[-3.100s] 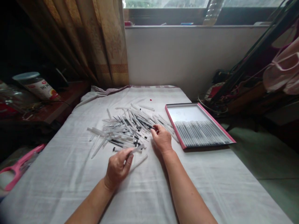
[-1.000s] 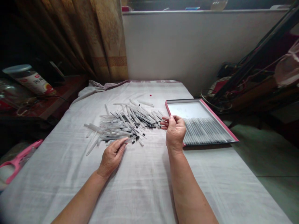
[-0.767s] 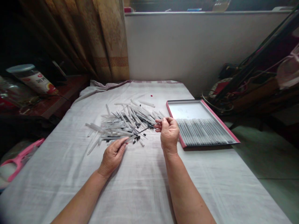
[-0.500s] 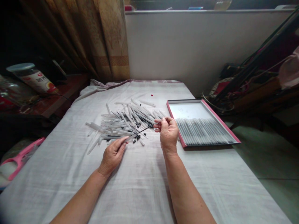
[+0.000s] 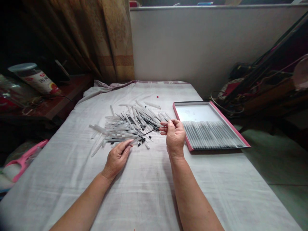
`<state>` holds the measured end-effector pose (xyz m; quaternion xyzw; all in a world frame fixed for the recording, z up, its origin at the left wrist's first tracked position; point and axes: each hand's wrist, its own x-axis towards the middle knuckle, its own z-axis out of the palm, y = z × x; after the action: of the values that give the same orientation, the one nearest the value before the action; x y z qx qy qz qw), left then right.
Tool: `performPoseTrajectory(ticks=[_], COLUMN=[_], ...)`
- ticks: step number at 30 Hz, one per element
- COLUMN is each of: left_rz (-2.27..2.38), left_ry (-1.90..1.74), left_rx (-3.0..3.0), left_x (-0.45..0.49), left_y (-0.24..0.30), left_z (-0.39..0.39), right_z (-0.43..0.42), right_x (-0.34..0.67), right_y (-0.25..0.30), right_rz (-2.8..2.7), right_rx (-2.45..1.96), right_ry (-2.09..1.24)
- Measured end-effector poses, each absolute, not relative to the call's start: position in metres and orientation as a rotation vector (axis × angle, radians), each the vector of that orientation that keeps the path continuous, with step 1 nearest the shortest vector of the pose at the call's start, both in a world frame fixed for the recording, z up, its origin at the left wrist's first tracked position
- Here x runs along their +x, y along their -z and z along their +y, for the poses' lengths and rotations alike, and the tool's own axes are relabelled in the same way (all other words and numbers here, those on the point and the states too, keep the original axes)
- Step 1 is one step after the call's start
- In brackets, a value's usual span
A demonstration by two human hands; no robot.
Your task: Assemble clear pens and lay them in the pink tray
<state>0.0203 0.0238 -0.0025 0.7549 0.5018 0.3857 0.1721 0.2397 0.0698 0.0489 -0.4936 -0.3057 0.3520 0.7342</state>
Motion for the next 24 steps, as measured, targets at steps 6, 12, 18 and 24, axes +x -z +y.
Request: performPoseTrajectory(ticks=[6,12,18,24], left_rz=[1.438,1.424,1.429,1.427], left_ry=[-1.078,-1.091,-1.081,-1.077], left_rx=[2.134,2.140,2.133,2.141], left_x=[0.0203,0.0205,0.0204,0.0210], left_y=[0.0028,0.0030,0.0039,0.0036], left_z=[0.0241,0.0240,0.0229,0.0232], right_z=[0.0687,0.0682,0.0684,0.0668], right_x=[0.2395,0.2374,0.2419,0.2335], right_y=[-0.0504,-0.0510,-0.0490,-0.0462], right_rz=[-0.691,-0.696,-0.692,-0.719], right_rx=[-1.088,-1.091,-1.089,-1.082], right_ry=[-0.763,-0.764,-0.742,-0.789])
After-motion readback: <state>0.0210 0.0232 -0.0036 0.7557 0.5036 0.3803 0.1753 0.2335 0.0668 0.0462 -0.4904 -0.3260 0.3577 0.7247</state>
